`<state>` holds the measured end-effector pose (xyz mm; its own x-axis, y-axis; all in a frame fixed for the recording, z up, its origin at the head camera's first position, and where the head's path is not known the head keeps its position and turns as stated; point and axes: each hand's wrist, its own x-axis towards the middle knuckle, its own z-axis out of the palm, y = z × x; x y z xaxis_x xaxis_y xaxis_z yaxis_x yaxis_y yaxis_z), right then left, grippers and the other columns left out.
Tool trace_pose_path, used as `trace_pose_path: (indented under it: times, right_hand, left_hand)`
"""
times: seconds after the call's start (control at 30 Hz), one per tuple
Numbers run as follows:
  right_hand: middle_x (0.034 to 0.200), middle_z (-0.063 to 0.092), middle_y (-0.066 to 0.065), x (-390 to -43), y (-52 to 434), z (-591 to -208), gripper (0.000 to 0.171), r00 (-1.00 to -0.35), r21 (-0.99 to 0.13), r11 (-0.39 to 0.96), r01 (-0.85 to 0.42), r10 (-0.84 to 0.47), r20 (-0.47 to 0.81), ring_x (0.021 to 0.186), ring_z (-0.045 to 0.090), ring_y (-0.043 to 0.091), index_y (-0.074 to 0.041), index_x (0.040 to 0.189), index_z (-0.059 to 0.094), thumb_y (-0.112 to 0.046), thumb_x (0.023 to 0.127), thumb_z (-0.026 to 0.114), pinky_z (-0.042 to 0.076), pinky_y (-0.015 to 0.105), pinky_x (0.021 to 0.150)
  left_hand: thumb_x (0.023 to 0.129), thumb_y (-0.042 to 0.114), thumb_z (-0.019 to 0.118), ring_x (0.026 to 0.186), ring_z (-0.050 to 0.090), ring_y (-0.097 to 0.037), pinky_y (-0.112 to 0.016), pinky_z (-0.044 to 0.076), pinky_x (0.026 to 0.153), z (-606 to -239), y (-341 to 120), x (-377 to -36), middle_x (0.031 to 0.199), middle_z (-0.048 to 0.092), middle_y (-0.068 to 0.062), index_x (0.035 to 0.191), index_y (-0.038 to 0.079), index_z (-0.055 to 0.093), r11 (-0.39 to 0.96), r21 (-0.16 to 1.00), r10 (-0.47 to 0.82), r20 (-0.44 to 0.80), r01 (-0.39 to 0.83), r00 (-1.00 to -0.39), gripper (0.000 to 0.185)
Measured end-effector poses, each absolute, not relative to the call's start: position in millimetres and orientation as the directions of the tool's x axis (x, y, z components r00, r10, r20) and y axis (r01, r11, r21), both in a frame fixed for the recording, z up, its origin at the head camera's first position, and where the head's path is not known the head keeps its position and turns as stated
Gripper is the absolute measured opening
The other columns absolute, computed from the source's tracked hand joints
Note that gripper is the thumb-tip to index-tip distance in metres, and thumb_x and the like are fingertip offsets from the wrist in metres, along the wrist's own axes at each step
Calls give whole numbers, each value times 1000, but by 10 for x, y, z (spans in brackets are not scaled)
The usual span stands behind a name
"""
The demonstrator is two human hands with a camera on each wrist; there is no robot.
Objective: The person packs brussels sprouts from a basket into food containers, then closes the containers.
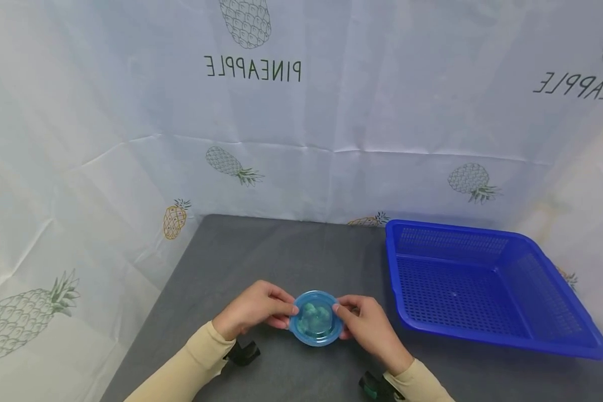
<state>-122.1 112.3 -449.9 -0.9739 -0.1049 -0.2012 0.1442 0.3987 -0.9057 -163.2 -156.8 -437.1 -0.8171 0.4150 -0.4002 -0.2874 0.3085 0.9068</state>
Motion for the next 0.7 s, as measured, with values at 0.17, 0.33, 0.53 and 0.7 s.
trace_pose_path:
  times: [0.17, 0.33, 0.53, 0.7]
  right_hand:
    - [91, 76, 8, -1320, 1106, -4511, 27, -980, -925, 356, 136, -87, -178, 60, 68, 16, 2, 124, 77, -15, 104, 72, 64, 28, 58]
    - [94, 76, 9, -1409, 1112, -4579, 26, -982, -934, 323, 152, -62, -181, 61, 66, 16, 1, 125, 76, -14, 105, 72, 65, 34, 60]
    - [96, 76, 10, -1465, 1137, -4651, 27, -981, -942, 294, 164, -55, -188, 61, 65, 17, 1, 126, 76, -15, 105, 71, 65, 33, 60]
    - [99, 77, 11, -1510, 1149, -4690, 27, -982, -952, 262, 156, -64, -178, 62, 65, 15, 2, 127, 76, -15, 105, 71, 64, 27, 59]
  left_hand:
    - [96, 16, 83, 71, 75, -11, -34, 70, 75, -4397, -1567, -1714, 92, 79, -10, 124, -5, 76, 304, 913, 389, -381, -274, -839, 35]
    - [97, 17, 82, 74, 75, -12, -34, 70, 76, -4441, -1543, -1793, 97, 79, -11, 126, -5, 75, 313, 914, 374, -368, -257, -852, 36]
    - [97, 17, 81, 73, 74, -12, -35, 70, 77, -4476, -1512, -1838, 95, 78, -11, 125, -5, 75, 306, 914, 365, -371, -266, -854, 36]
    - [97, 18, 81, 74, 74, -13, -37, 71, 79, -4482, -1495, -1855, 96, 77, -11, 123, -4, 75, 297, 912, 355, -379, -282, -855, 34]
